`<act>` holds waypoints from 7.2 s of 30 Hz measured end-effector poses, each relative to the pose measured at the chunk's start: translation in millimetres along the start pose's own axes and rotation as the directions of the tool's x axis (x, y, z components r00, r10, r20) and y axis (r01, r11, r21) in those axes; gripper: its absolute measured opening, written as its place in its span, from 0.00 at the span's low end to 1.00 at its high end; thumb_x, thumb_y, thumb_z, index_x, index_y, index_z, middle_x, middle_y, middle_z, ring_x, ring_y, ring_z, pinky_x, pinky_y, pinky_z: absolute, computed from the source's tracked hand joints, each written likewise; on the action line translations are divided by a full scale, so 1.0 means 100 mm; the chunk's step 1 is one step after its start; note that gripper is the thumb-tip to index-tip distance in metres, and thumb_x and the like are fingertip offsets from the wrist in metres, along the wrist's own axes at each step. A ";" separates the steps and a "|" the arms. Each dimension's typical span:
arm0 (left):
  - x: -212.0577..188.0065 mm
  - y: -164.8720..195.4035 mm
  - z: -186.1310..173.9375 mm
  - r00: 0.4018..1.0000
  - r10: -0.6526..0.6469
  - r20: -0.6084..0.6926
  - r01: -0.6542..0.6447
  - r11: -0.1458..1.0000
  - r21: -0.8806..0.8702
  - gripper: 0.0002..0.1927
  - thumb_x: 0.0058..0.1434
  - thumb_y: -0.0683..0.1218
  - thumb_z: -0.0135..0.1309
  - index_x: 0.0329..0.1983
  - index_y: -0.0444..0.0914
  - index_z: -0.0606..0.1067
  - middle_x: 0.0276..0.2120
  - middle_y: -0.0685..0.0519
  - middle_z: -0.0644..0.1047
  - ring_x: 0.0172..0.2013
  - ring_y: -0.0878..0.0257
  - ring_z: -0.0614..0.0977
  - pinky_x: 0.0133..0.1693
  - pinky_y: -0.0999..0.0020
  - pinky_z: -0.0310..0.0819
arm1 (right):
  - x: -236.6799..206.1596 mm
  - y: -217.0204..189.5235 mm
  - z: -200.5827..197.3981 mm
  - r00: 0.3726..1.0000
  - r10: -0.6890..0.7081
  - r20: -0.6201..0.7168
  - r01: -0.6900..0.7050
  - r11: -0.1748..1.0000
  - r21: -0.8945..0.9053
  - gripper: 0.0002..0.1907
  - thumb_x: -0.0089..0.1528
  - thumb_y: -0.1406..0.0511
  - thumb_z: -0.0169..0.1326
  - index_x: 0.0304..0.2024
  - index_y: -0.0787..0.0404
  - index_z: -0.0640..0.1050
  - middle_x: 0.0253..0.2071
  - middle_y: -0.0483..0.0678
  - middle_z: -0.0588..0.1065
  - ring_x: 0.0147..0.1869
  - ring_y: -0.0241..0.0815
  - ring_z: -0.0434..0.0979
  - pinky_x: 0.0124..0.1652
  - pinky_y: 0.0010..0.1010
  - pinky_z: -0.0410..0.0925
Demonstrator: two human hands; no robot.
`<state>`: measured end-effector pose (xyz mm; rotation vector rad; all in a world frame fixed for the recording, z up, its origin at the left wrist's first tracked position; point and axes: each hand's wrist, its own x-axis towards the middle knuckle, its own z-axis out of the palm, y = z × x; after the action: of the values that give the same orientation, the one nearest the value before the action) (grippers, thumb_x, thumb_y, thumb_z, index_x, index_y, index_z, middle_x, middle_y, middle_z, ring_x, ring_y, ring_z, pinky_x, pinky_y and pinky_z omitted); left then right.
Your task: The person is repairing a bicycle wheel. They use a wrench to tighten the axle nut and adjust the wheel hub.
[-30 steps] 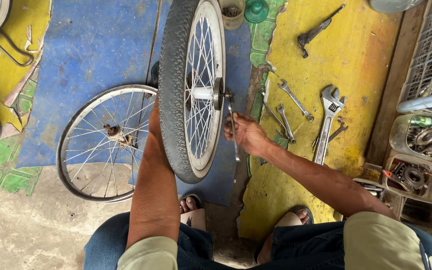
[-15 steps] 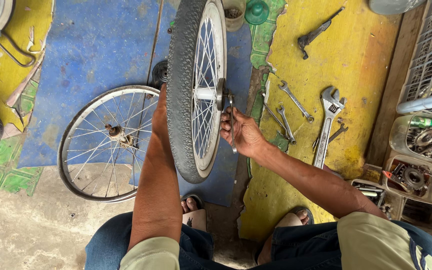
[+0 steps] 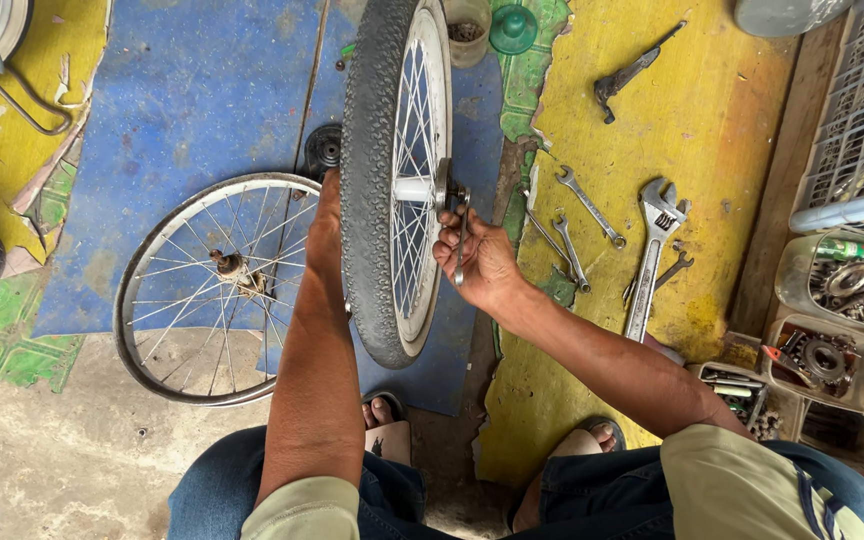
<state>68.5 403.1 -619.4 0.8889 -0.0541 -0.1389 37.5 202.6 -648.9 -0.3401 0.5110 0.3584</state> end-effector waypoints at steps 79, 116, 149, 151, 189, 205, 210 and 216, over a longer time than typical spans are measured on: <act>0.03 -0.06 0.01 0.989 0.095 0.115 -0.096 0.995 0.001 0.21 0.80 0.51 0.35 0.67 0.34 0.66 0.51 0.47 0.76 0.48 0.63 0.80 0.51 0.66 0.79 | -0.10 -0.09 -0.18 0.981 -0.154 -0.122 0.033 0.743 -0.668 0.11 0.70 0.62 0.43 0.43 0.59 0.76 0.24 0.46 0.69 0.20 0.35 0.63 0.18 0.28 0.62; 0.69 -0.06 -0.04 0.831 -0.245 -0.500 0.524 0.646 0.555 0.18 0.68 0.58 0.51 0.38 0.38 0.74 0.20 0.52 0.69 0.16 0.64 0.67 0.17 0.64 0.64 | -0.10 -0.98 1.52 0.979 0.092 -0.183 -0.094 -0.590 -0.802 0.10 0.62 0.70 0.57 0.28 0.71 0.78 0.29 0.56 0.82 0.23 0.41 0.79 0.23 0.32 0.73; 0.66 0.02 0.15 0.758 -0.227 -0.611 0.617 0.552 0.560 0.21 0.67 0.59 0.52 0.49 0.37 0.75 0.33 0.48 0.77 0.25 0.58 0.77 0.22 0.60 0.74 | -0.16 -1.01 1.62 0.977 0.085 -0.194 -0.143 -0.408 -0.902 0.07 0.59 0.71 0.58 0.30 0.73 0.79 0.23 0.56 0.78 0.19 0.41 0.76 0.18 0.31 0.68; 0.67 0.00 0.13 0.751 -0.235 -0.618 0.624 0.559 0.546 0.21 0.67 0.59 0.52 0.49 0.38 0.75 0.33 0.48 0.77 0.26 0.58 0.77 0.22 0.60 0.75 | -0.16 -0.99 1.63 0.978 0.084 -0.190 -0.135 -0.441 -0.887 0.07 0.59 0.71 0.58 0.30 0.73 0.79 0.23 0.56 0.79 0.19 0.41 0.76 0.18 0.31 0.67; 0.63 0.09 0.20 0.909 -0.144 -0.392 0.412 0.459 0.787 0.17 0.67 0.51 0.48 0.32 0.32 0.75 0.23 0.46 0.78 0.22 0.57 0.81 0.21 0.63 0.79 | -0.30 -0.69 1.42 0.980 -0.194 -0.041 -0.125 -0.442 -0.889 0.05 0.61 0.71 0.55 0.32 0.69 0.76 0.24 0.55 0.77 0.20 0.41 0.77 0.19 0.33 0.71; 0.62 0.16 0.27 0.746 -0.248 -0.619 0.628 0.571 0.528 0.20 0.67 0.53 0.53 0.29 0.32 0.75 0.20 0.47 0.72 0.18 0.58 0.72 0.19 0.58 0.71 | -0.71 -0.11 0.43 0.964 -0.225 0.143 0.228 0.420 -0.878 0.34 0.66 0.65 0.47 0.73 0.59 0.53 0.36 0.56 0.79 0.27 0.44 0.82 0.24 0.34 0.80; 0.59 0.17 0.23 0.866 -0.222 -0.448 0.484 0.595 0.642 0.10 0.62 0.47 0.50 0.30 0.36 0.76 0.18 0.50 0.73 0.17 0.60 0.75 0.19 0.58 0.73 | -0.72 -0.06 0.32 0.980 -0.144 0.139 0.194 0.512 -0.837 0.37 0.67 0.59 0.52 0.76 0.53 0.53 0.38 0.52 0.78 0.35 0.39 0.80 0.33 0.38 0.80; 0.61 0.22 0.27 0.759 -0.338 -0.556 0.631 0.590 0.504 0.20 0.69 0.55 0.52 0.29 0.35 0.74 0.18 0.53 0.66 0.17 0.62 0.65 0.19 0.61 0.62 | -0.47 -0.16 0.37 0.955 -0.039 0.294 0.287 0.375 -0.881 0.18 0.70 0.61 0.54 0.60 0.62 0.76 0.43 0.50 0.81 0.44 0.36 0.83 0.42 0.30 0.78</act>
<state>127.8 387.3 -586.2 1.6470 0.5961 -0.4881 21.4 191.4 -590.1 -1.4510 -0.0291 0.4582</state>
